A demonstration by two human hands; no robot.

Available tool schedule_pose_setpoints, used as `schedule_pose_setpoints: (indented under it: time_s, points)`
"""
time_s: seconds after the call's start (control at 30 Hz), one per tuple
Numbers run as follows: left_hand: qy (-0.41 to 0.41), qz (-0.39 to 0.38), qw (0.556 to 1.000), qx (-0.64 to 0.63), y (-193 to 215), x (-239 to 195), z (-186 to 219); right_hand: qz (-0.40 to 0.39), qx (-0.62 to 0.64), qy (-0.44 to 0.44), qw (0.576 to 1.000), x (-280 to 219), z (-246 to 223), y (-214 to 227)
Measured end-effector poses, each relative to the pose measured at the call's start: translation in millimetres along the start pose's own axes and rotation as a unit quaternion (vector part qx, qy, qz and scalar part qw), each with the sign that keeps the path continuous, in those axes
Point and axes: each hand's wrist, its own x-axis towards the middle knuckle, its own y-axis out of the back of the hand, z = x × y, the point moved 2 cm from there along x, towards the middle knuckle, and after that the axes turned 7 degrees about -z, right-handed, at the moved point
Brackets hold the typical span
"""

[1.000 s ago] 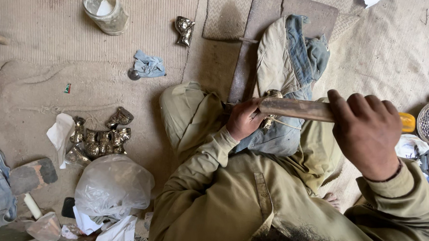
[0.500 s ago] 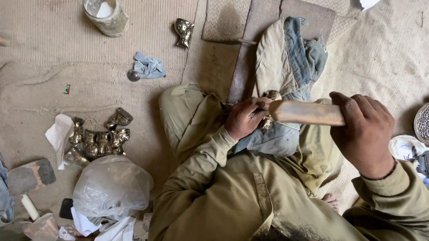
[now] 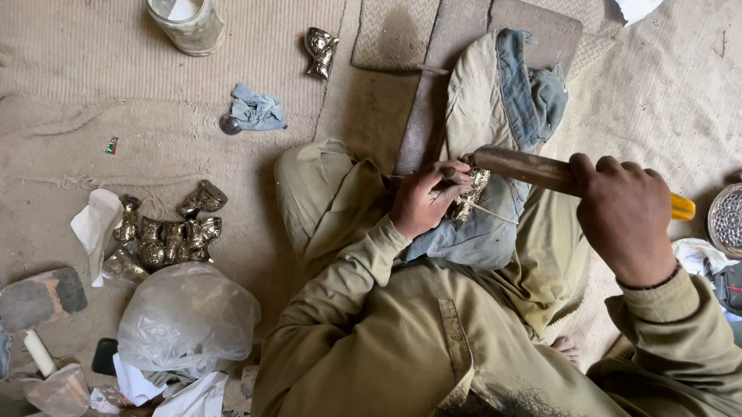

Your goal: The person sits on the floor and uses a hammer and a metal punch to emboss a pattern onto a small metal cup. They repeatedly strike the punch against the cup's surface, rotating the cup to work on different areas.

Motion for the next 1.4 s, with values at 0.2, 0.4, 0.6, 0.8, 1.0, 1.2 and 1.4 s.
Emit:
schedule_pose_setpoints:
  time_s: [0.2, 0.4, 0.6, 0.8, 1.0, 1.2, 1.4]
  points:
    - [0.049, 0.023, 0.998, -0.024, -3.9, 2.3, -1.0, 0.158, 0.172, 0.026, 0.972, -1.2, -8.7, 30.6]
    - [0.041, 0.035, 0.998, -0.018, -6.1, -0.4, -9.5, 0.166, 0.166, 0.060, 0.970, -4.8, -18.8, 65.1]
    - [0.048, 0.063, 0.995, -0.064, -9.6, -6.4, -14.6, 0.110, 0.026, 0.021, 0.993, -20.3, -26.6, 40.9]
    - [0.051, 0.115, 0.986, -0.106, 16.3, -3.1, -7.6, 0.134, 0.524, -0.109, 0.834, -67.5, -36.1, -53.0]
    - [-0.008, -0.074, 0.994, 0.086, 23.6, 29.3, -8.9, 0.071, 0.671, -0.229, 0.702, -112.9, -76.7, -138.5]
    - [0.006, -0.212, 0.973, 0.092, 14.1, 60.5, -21.8, 0.075, 0.717, -0.284, 0.632, -132.5, -88.9, -161.8]
    - [-0.014, -0.216, 0.965, 0.152, 3.2, 64.2, 5.4, 0.101, 0.781, -0.256, 0.561, -133.5, -99.4, -191.4]
